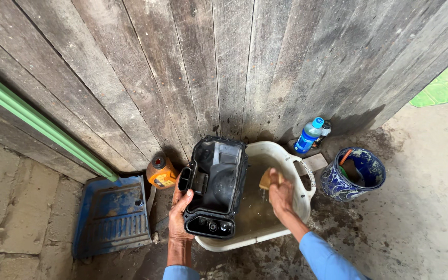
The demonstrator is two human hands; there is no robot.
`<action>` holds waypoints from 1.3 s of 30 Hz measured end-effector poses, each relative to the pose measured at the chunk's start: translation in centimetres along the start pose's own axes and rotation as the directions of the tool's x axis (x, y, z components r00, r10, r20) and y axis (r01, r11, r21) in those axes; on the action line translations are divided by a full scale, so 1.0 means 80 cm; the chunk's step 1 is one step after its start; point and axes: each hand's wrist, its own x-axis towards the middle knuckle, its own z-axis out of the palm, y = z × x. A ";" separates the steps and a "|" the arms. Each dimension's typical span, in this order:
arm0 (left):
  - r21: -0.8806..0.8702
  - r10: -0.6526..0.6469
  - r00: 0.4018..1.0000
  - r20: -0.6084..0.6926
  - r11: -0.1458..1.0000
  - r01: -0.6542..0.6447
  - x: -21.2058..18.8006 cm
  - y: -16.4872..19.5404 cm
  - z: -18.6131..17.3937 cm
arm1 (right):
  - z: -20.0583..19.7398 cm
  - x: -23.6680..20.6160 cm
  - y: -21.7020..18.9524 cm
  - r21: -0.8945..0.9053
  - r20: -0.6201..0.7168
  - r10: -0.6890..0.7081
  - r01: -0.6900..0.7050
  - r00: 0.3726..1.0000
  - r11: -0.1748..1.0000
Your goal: The person holds a black plastic motorcycle part over a white basin of water and scrubs it with a green-handled brush, then wipes it with a sponge, rotating the part to reach different sides. They then use a small stick-like tool to scrape along the part's edges and continue rinsing it in the basin.
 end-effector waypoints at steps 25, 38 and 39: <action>0.372 0.033 0.982 0.187 0.923 -0.102 -0.013 -0.003 0.064 | -0.063 -0.085 -0.192 -0.325 0.801 -0.417 0.897 0.430 0.300; 0.466 0.005 0.992 0.123 0.883 -0.062 -0.014 0.005 0.083 | -0.045 -0.037 -0.172 -0.527 0.528 -0.807 0.848 0.265 -0.066; 0.506 0.015 0.990 0.138 0.859 -0.084 -0.015 0.007 0.086 | -0.046 -0.035 -0.171 -0.534 0.561 -0.777 0.842 0.285 -0.077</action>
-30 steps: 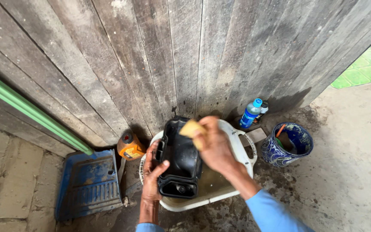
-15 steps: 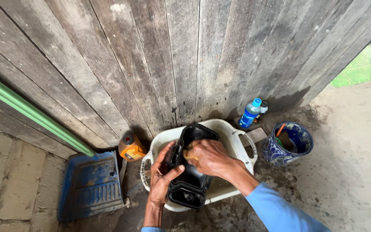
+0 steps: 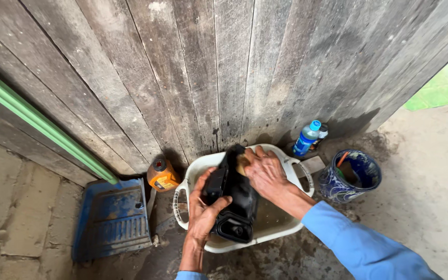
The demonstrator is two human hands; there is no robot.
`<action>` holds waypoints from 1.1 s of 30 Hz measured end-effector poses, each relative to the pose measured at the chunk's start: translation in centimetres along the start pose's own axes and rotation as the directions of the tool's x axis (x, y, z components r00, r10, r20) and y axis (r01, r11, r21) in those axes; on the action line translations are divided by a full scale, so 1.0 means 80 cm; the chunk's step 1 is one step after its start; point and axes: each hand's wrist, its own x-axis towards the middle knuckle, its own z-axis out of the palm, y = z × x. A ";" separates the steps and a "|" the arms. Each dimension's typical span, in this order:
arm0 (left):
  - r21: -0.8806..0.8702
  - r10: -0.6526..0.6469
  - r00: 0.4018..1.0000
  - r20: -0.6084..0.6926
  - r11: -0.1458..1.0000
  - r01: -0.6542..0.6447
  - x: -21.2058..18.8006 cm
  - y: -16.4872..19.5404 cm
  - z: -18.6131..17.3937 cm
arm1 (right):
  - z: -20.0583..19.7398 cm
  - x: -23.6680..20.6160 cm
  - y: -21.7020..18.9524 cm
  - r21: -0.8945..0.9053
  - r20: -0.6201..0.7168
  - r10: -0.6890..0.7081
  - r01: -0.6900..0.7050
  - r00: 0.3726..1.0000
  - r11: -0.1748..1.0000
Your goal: The person holds a black plastic motorcycle part over a white basin of water and scrubs it with a green-handled brush, then wipes it with a sponge, rotating the part to reach different sides. They then use a small stick-like tool to scrape along the part's edges and continue rinsing it in the basin.
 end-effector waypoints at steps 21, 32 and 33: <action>0.053 0.178 0.982 -0.065 0.983 -0.175 -0.004 0.014 -0.010 | -0.054 -0.013 -0.021 0.567 -0.060 0.153 -0.092 0.986 0.819; -0.015 0.131 0.989 0.071 0.991 -0.130 -0.003 0.010 -0.001 | -0.043 -0.018 -0.028 0.689 -0.008 -0.034 0.031 0.999 0.725; 0.048 0.119 0.991 0.061 0.991 -0.122 -0.004 0.008 -0.002 | -0.044 -0.020 -0.026 0.678 0.067 -0.071 0.007 0.995 0.735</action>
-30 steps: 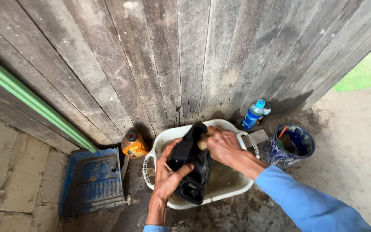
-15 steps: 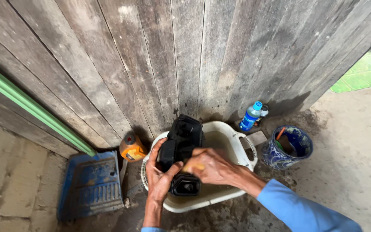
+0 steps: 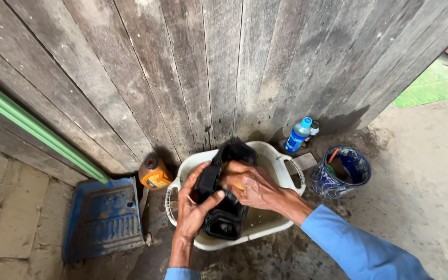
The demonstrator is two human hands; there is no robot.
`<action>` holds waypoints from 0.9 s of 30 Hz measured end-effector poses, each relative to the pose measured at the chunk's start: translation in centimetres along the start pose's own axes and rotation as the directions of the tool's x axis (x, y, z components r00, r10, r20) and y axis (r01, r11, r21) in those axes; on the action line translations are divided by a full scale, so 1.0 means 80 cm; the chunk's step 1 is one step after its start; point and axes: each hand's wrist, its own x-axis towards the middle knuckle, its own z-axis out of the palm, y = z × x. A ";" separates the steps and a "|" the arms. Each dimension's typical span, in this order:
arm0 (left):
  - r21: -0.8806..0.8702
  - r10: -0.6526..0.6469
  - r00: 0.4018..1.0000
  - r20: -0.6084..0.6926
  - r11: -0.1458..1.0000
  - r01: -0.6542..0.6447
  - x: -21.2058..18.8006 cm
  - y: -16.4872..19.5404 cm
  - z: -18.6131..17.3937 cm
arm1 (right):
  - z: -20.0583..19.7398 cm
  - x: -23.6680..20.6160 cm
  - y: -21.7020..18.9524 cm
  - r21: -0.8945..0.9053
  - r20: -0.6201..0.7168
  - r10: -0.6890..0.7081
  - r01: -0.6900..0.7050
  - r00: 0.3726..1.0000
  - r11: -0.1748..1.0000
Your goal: The person holds a black plastic motorcycle part over a white basin of water and scrubs it with a green-handled brush, then wipes it with a sponge, rotating the part to reach different sides. They then use a small stick-like tool to scrape along the part's edges and continue rinsing it in the basin.
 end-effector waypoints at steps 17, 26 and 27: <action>-0.073 0.049 0.999 -0.003 0.996 -0.049 -0.002 0.013 -0.011 | -0.069 0.001 -0.077 0.000 0.308 0.067 -0.070 0.949 0.998; -0.192 -0.105 0.949 -0.296 0.980 0.048 0.007 -0.006 -0.022 | -0.010 -0.014 -0.092 -0.161 0.168 -0.275 0.302 0.947 0.940; -0.151 -0.102 0.953 -0.285 0.987 0.061 0.005 -0.008 -0.021 | -0.012 -0.014 -0.086 -0.145 0.204 -0.216 0.248 0.955 0.958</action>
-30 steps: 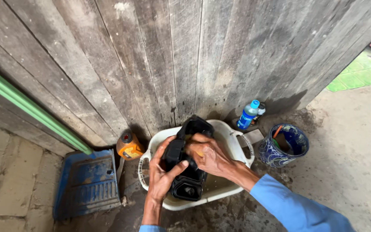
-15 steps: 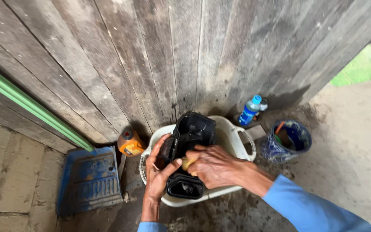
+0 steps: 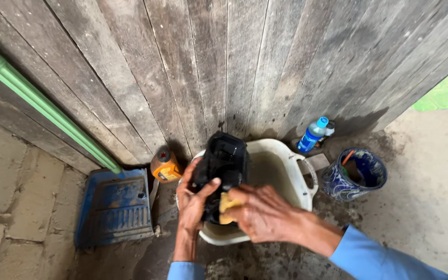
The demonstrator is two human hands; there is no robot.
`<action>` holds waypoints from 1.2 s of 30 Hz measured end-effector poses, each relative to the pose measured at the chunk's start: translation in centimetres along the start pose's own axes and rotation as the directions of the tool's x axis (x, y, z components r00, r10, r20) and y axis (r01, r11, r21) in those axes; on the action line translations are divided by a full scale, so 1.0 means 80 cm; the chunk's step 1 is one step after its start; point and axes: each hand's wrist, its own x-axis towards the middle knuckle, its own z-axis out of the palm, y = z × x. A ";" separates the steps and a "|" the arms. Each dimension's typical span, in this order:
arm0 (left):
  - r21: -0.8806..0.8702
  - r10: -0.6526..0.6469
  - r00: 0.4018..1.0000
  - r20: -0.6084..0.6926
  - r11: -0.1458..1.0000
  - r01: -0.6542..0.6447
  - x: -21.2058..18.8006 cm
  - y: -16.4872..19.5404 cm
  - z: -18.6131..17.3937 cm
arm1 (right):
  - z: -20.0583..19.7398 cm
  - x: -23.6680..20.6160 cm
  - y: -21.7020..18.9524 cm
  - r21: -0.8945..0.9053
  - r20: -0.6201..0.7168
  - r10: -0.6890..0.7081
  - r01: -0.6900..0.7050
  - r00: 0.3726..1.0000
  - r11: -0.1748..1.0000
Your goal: The person holds a black plastic motorcycle part over a white basin of water and scrubs it with a green-handled brush, then wipes it with a sponge, rotating the part to reach different sides. They then use a small stick-like tool to scrape along the part's edges and continue rinsing it in the basin.
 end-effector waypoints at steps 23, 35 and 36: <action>-0.156 0.198 0.976 0.094 0.971 -0.182 0.002 0.001 -0.008 | -0.068 0.002 0.047 0.245 -0.022 0.387 -0.371 0.922 0.896; -0.412 0.039 0.963 0.265 0.908 0.076 -0.014 -0.034 0.008 | -0.005 0.040 0.016 -0.155 -0.388 0.255 -0.336 0.886 0.929; -0.379 0.052 0.960 0.277 0.923 0.060 -0.014 -0.033 0.008 | -0.003 0.036 0.018 -0.056 -0.404 0.258 -0.305 0.878 0.951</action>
